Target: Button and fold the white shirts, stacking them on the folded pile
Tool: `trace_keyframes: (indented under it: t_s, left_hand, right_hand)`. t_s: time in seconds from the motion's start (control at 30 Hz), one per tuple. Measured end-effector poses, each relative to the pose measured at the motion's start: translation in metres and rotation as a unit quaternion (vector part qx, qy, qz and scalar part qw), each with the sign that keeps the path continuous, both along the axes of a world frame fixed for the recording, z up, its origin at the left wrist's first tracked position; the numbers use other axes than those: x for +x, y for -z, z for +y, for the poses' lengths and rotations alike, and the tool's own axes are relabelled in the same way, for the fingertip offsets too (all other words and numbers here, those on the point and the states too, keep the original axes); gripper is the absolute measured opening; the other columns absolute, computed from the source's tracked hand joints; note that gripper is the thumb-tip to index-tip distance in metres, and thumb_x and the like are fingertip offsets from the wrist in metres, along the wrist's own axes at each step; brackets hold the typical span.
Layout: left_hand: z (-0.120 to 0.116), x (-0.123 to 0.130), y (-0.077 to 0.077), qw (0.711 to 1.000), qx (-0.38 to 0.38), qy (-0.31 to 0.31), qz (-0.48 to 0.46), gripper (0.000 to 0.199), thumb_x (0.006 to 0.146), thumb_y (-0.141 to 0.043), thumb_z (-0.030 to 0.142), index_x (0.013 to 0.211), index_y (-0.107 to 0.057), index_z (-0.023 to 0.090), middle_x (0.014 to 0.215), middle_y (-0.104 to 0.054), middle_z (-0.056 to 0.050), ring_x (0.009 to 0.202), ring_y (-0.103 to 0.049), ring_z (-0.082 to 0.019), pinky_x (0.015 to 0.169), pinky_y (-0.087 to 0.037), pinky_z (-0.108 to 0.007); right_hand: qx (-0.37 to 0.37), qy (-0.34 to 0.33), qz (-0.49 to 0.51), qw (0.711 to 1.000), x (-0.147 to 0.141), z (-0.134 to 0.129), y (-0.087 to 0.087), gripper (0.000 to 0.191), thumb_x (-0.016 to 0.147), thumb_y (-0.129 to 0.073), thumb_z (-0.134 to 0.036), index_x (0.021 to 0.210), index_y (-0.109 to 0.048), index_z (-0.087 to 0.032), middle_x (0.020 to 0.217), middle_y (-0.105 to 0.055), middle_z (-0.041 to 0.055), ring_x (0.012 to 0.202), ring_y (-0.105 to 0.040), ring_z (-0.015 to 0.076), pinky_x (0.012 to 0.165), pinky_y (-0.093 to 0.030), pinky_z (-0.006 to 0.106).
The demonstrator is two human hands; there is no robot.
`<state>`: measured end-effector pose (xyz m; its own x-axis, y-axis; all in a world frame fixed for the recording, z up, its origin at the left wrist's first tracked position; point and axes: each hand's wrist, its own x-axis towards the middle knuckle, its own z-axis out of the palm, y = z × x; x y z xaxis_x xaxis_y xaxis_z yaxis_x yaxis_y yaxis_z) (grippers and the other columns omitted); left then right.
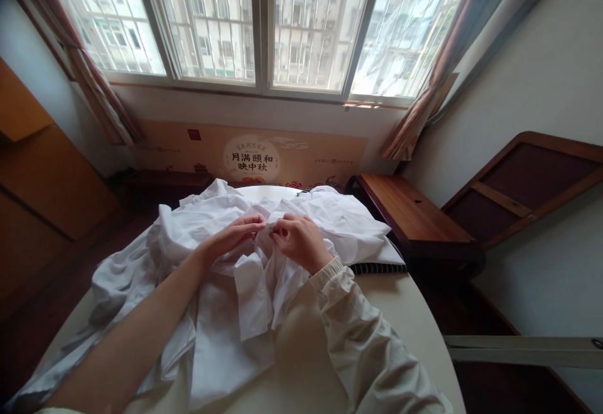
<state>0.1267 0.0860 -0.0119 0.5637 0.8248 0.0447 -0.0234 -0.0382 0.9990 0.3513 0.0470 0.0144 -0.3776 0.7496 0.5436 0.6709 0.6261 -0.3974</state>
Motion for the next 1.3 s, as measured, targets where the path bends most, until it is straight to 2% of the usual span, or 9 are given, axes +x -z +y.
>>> trace_keyframes:
  t_s: [0.17, 0.27, 0.37, 0.53, 0.73, 0.9, 1.0, 1.2, 1.3]
  left_hand:
    - [0.002, -0.001, 0.001, 0.999, 0.009, -0.009, -0.03, 0.035, 0.088, -0.076, 0.05, 0.092, -0.064, 0.018, 0.081, -0.055, 0.001, 0.07, -0.049, -0.011, 0.065, -0.041, -0.023]
    - [0.003, 0.001, 0.004, 0.999, 0.028, -0.005, -0.033, 0.037, 0.09, -0.074, 0.053, 0.094, -0.063, 0.018, 0.083, -0.056, 0.001, 0.071, -0.05, -0.011, 0.066, -0.042, -0.023]
    - [0.005, 0.006, 0.004, 0.996, 0.079, -0.027, 0.004, 0.04, 0.09, -0.073, 0.056, 0.093, -0.064, 0.018, 0.082, -0.057, 0.001, 0.07, -0.052, -0.011, 0.065, -0.043, -0.024]
    - [0.001, 0.013, -0.007, 0.967, 0.195, -0.146, 0.07, 0.039, 0.087, -0.078, 0.054, 0.089, -0.066, 0.017, 0.085, -0.066, -0.002, 0.066, -0.057, -0.011, 0.061, -0.046, -0.024]
    - [-0.007, 0.015, -0.016, 0.966, 0.214, -0.084, 0.115, 0.035, 0.088, -0.078, 0.051, 0.096, -0.078, 0.017, 0.09, -0.077, -0.005, 0.065, -0.069, -0.015, 0.058, -0.052, -0.024]
    - [-0.005, 0.018, -0.007, 0.953, 0.25, -0.091, 0.146, 0.021, 0.088, -0.075, 0.035, 0.097, -0.083, 0.018, 0.087, -0.079, -0.004, 0.068, -0.071, -0.016, 0.062, -0.054, -0.023]
    - [-0.004, 0.017, -0.005, 0.954, 0.244, -0.103, 0.137, 0.02, 0.087, -0.072, 0.026, 0.1, -0.083, 0.017, 0.085, -0.08, -0.004, 0.067, -0.072, -0.016, 0.062, -0.054, -0.023]
    - [-0.003, 0.014, -0.002, 0.966, 0.221, -0.096, 0.096, 0.022, 0.084, -0.07, 0.021, 0.099, -0.084, 0.014, 0.084, -0.08, -0.006, 0.065, -0.071, -0.016, 0.057, -0.052, -0.022]
    - [-0.002, 0.012, -0.001, 0.954, 0.262, -0.092, 0.112, 0.022, 0.083, -0.071, 0.019, 0.1, -0.084, 0.014, 0.086, -0.081, -0.006, 0.068, -0.07, -0.015, 0.06, -0.053, -0.022]
  right_hand:
    - [-0.185, -0.076, 0.119, 0.973, 0.008, 0.008, -0.006, 0.018, 0.094, -0.073, -0.037, 0.086, -0.078, -0.022, 0.084, -0.071, 0.001, 0.072, -0.057, 0.0164, 0.069, -0.042, 0.03]
    - [-0.245, -0.084, 0.158, 0.953, 0.014, 0.013, -0.006, 0.023, 0.091, -0.075, -0.042, 0.086, -0.078, -0.02, 0.086, -0.072, 0.0019, 0.08, -0.06, 0.0183, 0.075, -0.043, 0.031]
    - [-0.242, -0.1, 0.183, 0.948, 0.016, 0.015, -0.002, 0.026, 0.092, -0.074, -0.044, 0.084, -0.077, -0.02, 0.087, -0.07, 0.0022, 0.085, -0.061, 0.0197, 0.082, -0.044, 0.033]
    - [-0.221, -0.102, 0.244, 0.939, 0.015, 0.016, 0.006, 0.031, 0.093, -0.072, -0.051, 0.087, -0.077, -0.02, 0.089, -0.069, 0.0027, 0.085, -0.06, 0.0199, 0.081, -0.045, 0.033]
    - [-0.201, -0.072, 0.277, 0.937, 0.011, 0.016, 0.01, 0.036, 0.089, -0.076, -0.056, 0.087, -0.076, -0.021, 0.089, -0.07, 0.0039, 0.082, -0.06, 0.0197, 0.078, -0.047, 0.033]
    - [-0.225, -0.088, 0.285, 0.928, 0.008, 0.017, 0.015, 0.04, 0.087, -0.077, -0.059, 0.087, -0.076, -0.02, 0.089, -0.071, 0.0053, 0.083, -0.061, 0.021, 0.077, -0.048, 0.034]
    - [-0.23, -0.084, 0.285, 0.927, 0.008, 0.018, 0.017, 0.04, 0.087, -0.076, -0.06, 0.087, -0.074, -0.02, 0.087, -0.071, 0.0046, 0.082, -0.061, 0.0207, 0.077, -0.048, 0.034]
    - [-0.249, -0.081, 0.274, 0.926, 0.007, 0.017, 0.015, 0.041, 0.087, -0.074, -0.061, 0.088, -0.074, -0.02, 0.086, -0.072, 0.0037, 0.08, -0.06, 0.0198, 0.076, -0.047, 0.033]
    - [-0.262, -0.07, 0.266, 0.925, 0.008, 0.018, 0.015, 0.038, 0.085, -0.076, -0.058, 0.087, -0.075, -0.02, 0.084, -0.072, 0.0032, 0.077, -0.059, 0.0191, 0.074, -0.045, 0.032]
